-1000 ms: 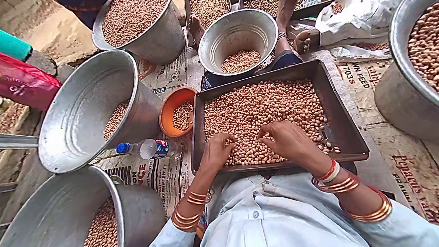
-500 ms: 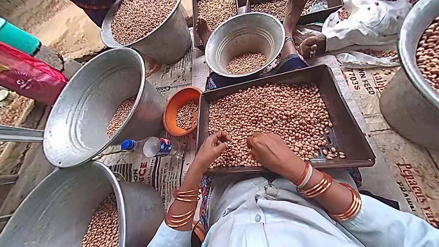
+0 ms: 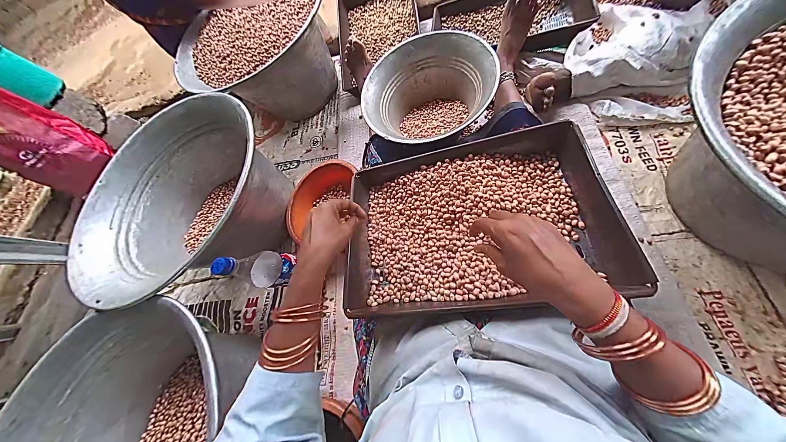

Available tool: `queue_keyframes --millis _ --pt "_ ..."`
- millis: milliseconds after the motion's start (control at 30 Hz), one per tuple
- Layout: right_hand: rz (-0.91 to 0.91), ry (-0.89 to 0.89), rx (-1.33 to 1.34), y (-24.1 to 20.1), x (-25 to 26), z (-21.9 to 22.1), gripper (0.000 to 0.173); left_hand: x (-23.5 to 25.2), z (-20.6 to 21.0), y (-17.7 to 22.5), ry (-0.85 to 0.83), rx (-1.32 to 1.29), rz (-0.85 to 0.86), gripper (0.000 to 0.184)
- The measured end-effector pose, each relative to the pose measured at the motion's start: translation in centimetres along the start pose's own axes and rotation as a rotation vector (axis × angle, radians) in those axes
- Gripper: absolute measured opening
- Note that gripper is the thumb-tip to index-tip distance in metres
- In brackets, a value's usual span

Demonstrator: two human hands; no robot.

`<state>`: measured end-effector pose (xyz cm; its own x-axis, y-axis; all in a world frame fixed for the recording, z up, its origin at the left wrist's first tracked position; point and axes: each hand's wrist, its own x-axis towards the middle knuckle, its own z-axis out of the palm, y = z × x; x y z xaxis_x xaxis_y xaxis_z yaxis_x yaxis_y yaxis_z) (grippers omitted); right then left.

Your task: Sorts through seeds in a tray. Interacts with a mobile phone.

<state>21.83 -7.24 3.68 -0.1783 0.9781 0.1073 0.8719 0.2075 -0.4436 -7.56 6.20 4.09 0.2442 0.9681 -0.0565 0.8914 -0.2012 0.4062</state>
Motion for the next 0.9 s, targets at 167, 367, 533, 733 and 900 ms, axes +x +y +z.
queue_keyframes --millis 167,367,533,733,900 --pt "0.122 -0.009 -0.039 1.9 -0.5 -0.6 0.016 -0.1 2.1 1.1 0.073 -0.047 0.242 0.017" --pt "0.149 -0.045 -0.069 2.5 -1.0 -1.4 0.016 1.6 7.8 4.3 -0.185 0.062 0.113 0.016" --pt "0.204 -0.072 -0.075 3.6 -1.1 -1.4 0.016 1.5 8.0 4.3 -0.214 0.108 0.112 0.012" --pt "0.346 -0.141 -0.091 5.6 -1.3 -2.2 0.025 0.5 4.7 2.7 -0.091 0.055 0.027 0.007" --pt "0.573 -0.258 -0.131 7.9 -2.4 -2.5 0.043 0.1 -0.1 -0.5 0.242 0.239 -0.068 0.043"
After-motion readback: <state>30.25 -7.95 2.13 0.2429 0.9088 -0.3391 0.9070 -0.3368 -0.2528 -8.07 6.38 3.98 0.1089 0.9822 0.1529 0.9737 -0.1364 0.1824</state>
